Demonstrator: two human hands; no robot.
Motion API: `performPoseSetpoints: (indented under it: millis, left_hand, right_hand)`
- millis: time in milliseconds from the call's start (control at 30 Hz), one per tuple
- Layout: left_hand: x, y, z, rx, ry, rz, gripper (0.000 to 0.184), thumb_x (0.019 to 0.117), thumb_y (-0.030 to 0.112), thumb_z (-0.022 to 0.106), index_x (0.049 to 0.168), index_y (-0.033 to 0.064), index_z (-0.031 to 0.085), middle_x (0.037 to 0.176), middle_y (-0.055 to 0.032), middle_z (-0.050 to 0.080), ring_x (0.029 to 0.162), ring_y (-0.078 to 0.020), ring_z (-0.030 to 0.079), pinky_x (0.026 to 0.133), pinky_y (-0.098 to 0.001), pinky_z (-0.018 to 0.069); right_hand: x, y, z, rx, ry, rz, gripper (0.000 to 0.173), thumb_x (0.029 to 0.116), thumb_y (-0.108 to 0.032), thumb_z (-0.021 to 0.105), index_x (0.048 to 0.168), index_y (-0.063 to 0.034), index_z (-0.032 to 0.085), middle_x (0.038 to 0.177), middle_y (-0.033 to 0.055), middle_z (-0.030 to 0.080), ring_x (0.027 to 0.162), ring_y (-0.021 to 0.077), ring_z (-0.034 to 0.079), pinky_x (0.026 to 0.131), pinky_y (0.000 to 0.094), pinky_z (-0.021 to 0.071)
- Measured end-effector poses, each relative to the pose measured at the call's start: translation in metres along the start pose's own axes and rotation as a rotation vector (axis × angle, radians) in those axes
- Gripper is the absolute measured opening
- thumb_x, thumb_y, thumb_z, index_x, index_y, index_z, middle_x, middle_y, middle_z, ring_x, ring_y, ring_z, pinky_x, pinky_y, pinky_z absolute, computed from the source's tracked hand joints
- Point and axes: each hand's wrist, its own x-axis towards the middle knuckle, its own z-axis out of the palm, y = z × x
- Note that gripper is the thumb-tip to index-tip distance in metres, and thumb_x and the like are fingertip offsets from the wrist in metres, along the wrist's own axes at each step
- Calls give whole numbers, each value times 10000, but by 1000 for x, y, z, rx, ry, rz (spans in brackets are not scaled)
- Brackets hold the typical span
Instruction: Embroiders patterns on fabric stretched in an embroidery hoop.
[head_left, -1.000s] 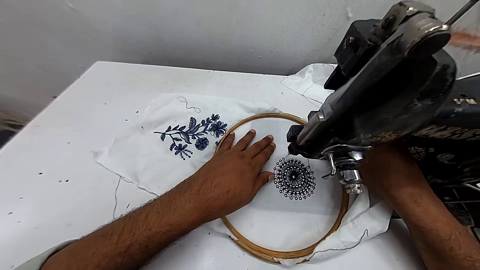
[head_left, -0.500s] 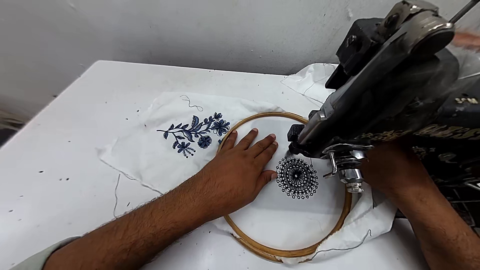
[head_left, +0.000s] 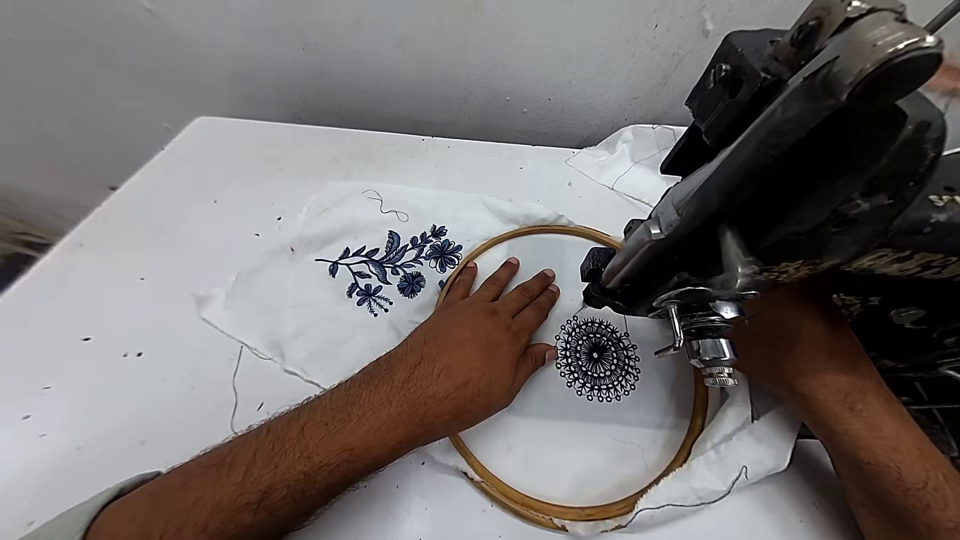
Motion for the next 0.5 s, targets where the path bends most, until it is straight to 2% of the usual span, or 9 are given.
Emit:
performPoseSetpoints:
  millis: [100,233,300,367,400,500]
  left_hand:
    - [0,-1,-1,8,-8,-7,618,1087,508,292,1576,158,437,1662,1,363,1542,-291,314,1211,-645,247]
    - [1,-2,-1,16,8,-5,610,1084,507,303,1564,163,456,1647,-1,389,1532,-293,335,1207,-638,265]
    - [4,-5,-1,32,64,15,578,1085,488,314,1512,160,526,1597,-5,466,1479,-299,420,1151,-623,349]
    - [8,-9,3,15,140,40,550,1089,459,326,1463,140,573,1542,-27,528,1412,-295,494,1078,-569,417]
    - [10,-10,4,-5,150,43,553,1089,460,328,1475,139,559,1557,-28,511,1421,-290,484,1089,-562,410]
    - [8,-7,4,-29,62,22,587,1092,491,301,1549,171,479,1642,14,399,1528,-287,342,1205,-615,277]
  right_hand:
    - [-1,-3,-1,3,-1,7,237,885,-165,784,780,-38,614,757,156,597,727,315,597,629,539,436]
    - [-2,-4,-1,-14,-26,19,247,905,-186,778,822,-3,634,808,204,628,795,377,634,668,583,457]
    - [-2,-1,1,13,-1,-10,231,909,-184,762,843,3,644,817,209,630,793,379,631,666,589,457]
    - [-2,1,3,26,43,-66,206,893,-170,742,846,5,645,821,205,630,791,374,633,661,588,459]
    - [-1,1,2,28,49,-77,200,890,-173,745,841,-5,648,812,191,630,779,357,632,657,577,461]
    - [-2,-6,-4,22,-3,-22,206,907,-141,763,805,-13,636,763,168,610,733,324,609,638,541,449]
